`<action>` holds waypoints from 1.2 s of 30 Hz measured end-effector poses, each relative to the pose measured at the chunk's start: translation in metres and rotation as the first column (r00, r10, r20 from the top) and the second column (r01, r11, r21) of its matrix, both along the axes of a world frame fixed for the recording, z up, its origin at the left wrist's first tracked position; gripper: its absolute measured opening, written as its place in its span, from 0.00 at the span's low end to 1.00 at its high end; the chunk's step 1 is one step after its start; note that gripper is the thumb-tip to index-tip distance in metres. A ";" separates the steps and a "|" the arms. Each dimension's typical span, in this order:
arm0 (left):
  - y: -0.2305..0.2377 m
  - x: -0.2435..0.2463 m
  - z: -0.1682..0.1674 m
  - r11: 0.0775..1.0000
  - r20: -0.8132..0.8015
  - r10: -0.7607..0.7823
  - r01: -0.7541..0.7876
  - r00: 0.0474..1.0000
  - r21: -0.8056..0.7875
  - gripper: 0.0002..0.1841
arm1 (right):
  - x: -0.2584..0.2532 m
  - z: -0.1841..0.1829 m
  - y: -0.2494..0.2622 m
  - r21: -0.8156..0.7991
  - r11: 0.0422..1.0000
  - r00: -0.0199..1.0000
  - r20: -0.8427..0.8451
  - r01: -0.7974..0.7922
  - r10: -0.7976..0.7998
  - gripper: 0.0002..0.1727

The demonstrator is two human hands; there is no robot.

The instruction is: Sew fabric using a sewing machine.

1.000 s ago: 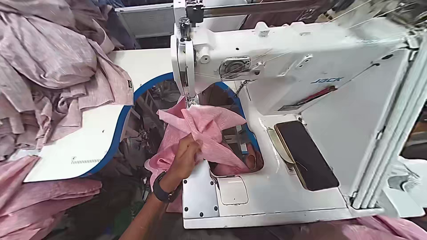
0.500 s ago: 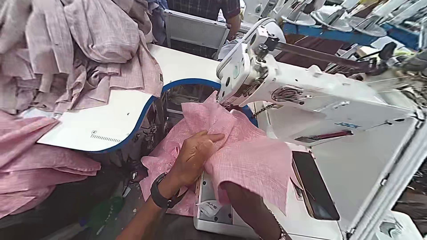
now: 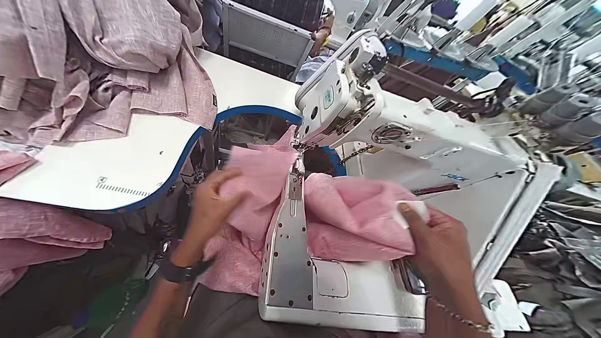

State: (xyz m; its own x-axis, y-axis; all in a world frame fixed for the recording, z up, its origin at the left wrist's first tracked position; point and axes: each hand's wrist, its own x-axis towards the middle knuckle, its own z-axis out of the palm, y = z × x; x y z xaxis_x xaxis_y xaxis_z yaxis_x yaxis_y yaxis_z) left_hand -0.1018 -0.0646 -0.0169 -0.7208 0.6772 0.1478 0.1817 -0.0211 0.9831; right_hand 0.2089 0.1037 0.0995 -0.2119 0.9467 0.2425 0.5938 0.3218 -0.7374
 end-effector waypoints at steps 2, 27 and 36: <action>-0.012 -0.036 -0.016 0.984 -0.129 0.097 -0.115 0.987 -0.138 0.27 | 0.031 0.014 0.040 0.116 0.982 0.976 0.146 0.147 -0.164 0.15; 0.088 0.085 -0.011 0.995 -0.246 -0.016 -0.008 0.969 -0.095 0.19 | -0.049 -0.014 0.066 -0.012 0.959 0.743 0.629 -0.284 0.228 0.16; 0.103 0.071 0.015 0.846 -0.246 -0.312 0.151 0.918 -0.512 0.37 | -0.063 -0.038 0.067 0.092 0.953 0.846 0.490 -0.289 0.210 0.14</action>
State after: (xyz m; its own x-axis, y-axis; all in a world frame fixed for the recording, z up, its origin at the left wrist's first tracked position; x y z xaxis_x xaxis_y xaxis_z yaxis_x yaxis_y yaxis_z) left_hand -0.0307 0.0386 -0.0018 -0.5051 0.8617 -0.0476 0.5253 0.3508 0.7753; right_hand 0.1461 0.1710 0.0618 -0.5617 0.8045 0.1932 0.7395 0.5929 -0.3188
